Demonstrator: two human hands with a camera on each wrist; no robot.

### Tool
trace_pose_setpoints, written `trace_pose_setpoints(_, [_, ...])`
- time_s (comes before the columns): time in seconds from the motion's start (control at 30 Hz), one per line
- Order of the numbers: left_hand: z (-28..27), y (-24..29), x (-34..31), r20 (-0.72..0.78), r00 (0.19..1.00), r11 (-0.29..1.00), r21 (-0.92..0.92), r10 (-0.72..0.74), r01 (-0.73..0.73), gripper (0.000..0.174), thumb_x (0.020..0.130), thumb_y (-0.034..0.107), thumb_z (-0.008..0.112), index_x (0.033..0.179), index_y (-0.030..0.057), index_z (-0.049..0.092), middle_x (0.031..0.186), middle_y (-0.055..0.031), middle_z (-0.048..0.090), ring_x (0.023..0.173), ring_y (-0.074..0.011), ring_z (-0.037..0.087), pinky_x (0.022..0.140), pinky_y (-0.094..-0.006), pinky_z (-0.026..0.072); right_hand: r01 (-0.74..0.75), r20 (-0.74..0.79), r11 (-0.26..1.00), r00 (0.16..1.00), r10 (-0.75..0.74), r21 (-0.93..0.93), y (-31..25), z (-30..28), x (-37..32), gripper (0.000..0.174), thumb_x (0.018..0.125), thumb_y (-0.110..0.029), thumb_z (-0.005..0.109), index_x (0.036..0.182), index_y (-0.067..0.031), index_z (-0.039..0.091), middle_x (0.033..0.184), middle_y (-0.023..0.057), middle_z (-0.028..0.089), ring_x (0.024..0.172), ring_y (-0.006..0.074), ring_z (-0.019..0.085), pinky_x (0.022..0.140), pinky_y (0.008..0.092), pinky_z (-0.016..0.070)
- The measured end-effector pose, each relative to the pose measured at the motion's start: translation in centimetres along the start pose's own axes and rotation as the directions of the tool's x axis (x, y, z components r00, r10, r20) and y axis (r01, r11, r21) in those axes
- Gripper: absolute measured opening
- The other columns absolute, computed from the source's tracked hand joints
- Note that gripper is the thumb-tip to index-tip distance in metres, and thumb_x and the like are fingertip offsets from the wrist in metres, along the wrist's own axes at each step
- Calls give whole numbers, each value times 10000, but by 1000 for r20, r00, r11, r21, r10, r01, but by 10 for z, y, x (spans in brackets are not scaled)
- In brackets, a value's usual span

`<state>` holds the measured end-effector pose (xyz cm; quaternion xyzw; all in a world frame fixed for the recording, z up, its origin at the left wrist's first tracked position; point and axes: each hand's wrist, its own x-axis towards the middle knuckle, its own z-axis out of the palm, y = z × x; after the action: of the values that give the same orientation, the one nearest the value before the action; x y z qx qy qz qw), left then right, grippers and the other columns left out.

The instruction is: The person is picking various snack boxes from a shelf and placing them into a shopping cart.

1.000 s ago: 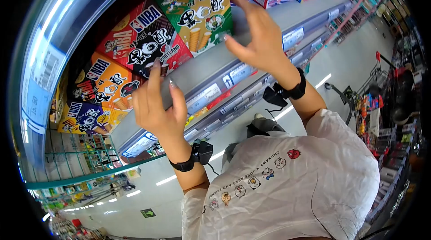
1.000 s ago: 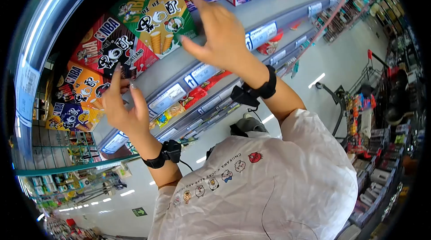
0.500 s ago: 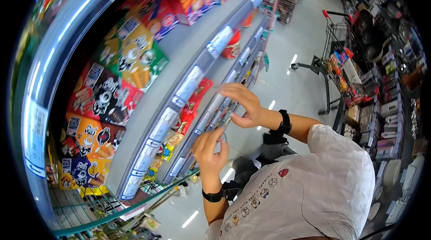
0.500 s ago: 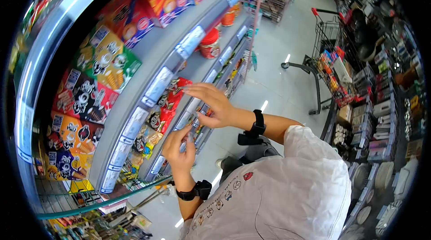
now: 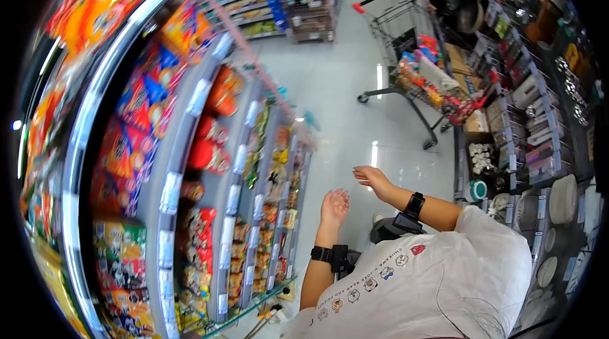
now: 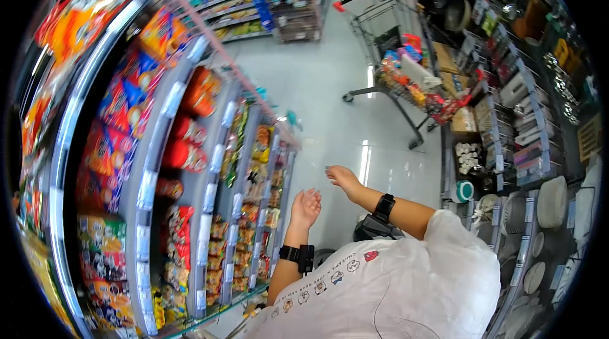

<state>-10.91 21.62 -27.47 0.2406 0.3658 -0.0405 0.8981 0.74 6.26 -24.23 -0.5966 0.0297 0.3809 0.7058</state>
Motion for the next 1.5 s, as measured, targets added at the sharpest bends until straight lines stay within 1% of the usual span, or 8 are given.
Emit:
trace_pose_setpoints(0.17, [77, -71, 80, -93, 943, 946, -78, -320, 313, 407, 910, 321, 425, 1212, 49, 451, 1109, -88, 558, 857, -191, 540, 744, -312, 440, 40, -317, 987, 948, 12, 157, -33, -128, -10, 516, 890, -411, 458, 1214, -13, 505, 1205, 122, 554, 1119, 206, 510, 936, 340, 383])
trace_pose_setpoints(0.3, [136, -91, 120, -89, 924, 917, 122, -372, 381, 361, 898, 305, 436, 1163, 63, 477, 1077, -76, 565, 859, -187, 538, 759, -314, 432, 156, -436, 961, 899, -43, 228, -50, -173, -15, 524, 886, -399, 458, 1216, 6, 496, 1239, 145, 534, 1146, 222, 498, 967, 344, 363])
trace_pose_setpoints(0.5, [201, -91, 174, -119, 890, 832, 319, -440, 454, 331, 863, 286, 482, 1108, 63, 499, 1017, -73, 570, 869, -183, 543, 766, -323, 432, 202, -534, 898, 844, 43, 392, -50, -202, -8, 521, 874, -399, 480, 1205, 3, 503, 1223, 147, 536, 1146, 228, 499, 974, 347, 367])
trace_pose_setpoints(0.83, [287, -29, 312, -145, 836, 766, 342, -530, 545, 301, 847, 264, 509, 1061, 56, 476, 994, -77, 553, 837, -201, 552, 768, -322, 449, 277, -700, 861, 704, 120, 427, -115, -243, 95, 473, 867, -409, 492, 1143, -27, 536, 1151, 105, 576, 1071, 204, 534, 922, 335, 396])
trace_pose_setpoints(1.03, [371, 27, 378, -128, 867, 814, 303, -481, 496, 301, 835, 284, 503, 1026, 53, 475, 1003, -79, 578, 820, -213, 571, 752, -358, 459, 254, -686, 916, 727, 32, 311, -179, -251, 171, 413, 894, -377, 487, 1134, -49, 555, 1116, 82, 591, 1027, 179, 548, 882, 324, 414])
trace_pose_setpoints(1.17, [410, 35, 390, -99, 835, 773, 335, -541, 539, 318, 833, 269, 498, 1050, 39, 467, 995, -79, 577, 857, -217, 572, 764, -355, 459, 315, -741, 888, 670, 41, 334, -208, -260, 181, 405, 908, -375, 479, 1128, -44, 560, 1112, 80, 593, 1017, 174, 549, 873, 323, 418])
trace_pose_setpoints(1.37, [457, 17, 406, -106, 767, 709, 320, -632, 628, 368, 831, 246, 492, 1137, 44, 463, 1105, -82, 553, 925, -206, 563, 808, -355, 448, 477, -856, 825, 516, 16, 303, -219, -307, 188, 392, 900, -352, 477, 1121, -38, 558, 1087, 84, 599, 992, 175, 548, 840, 319, 420])
trace_pose_setpoints(1.5, [504, -29, 417, 0, 751, 662, 473, -660, 581, 348, 834, 216, 488, 1140, 49, 491, 1153, -85, 557, 996, -205, 551, 873, -352, 422, 613, -930, 765, 363, -51, 197, -232, -368, 182, 367, 889, -306, 494, 1108, -20, 563, 1049, 86, 613, 969, 175, 565, 822, 300, 428])
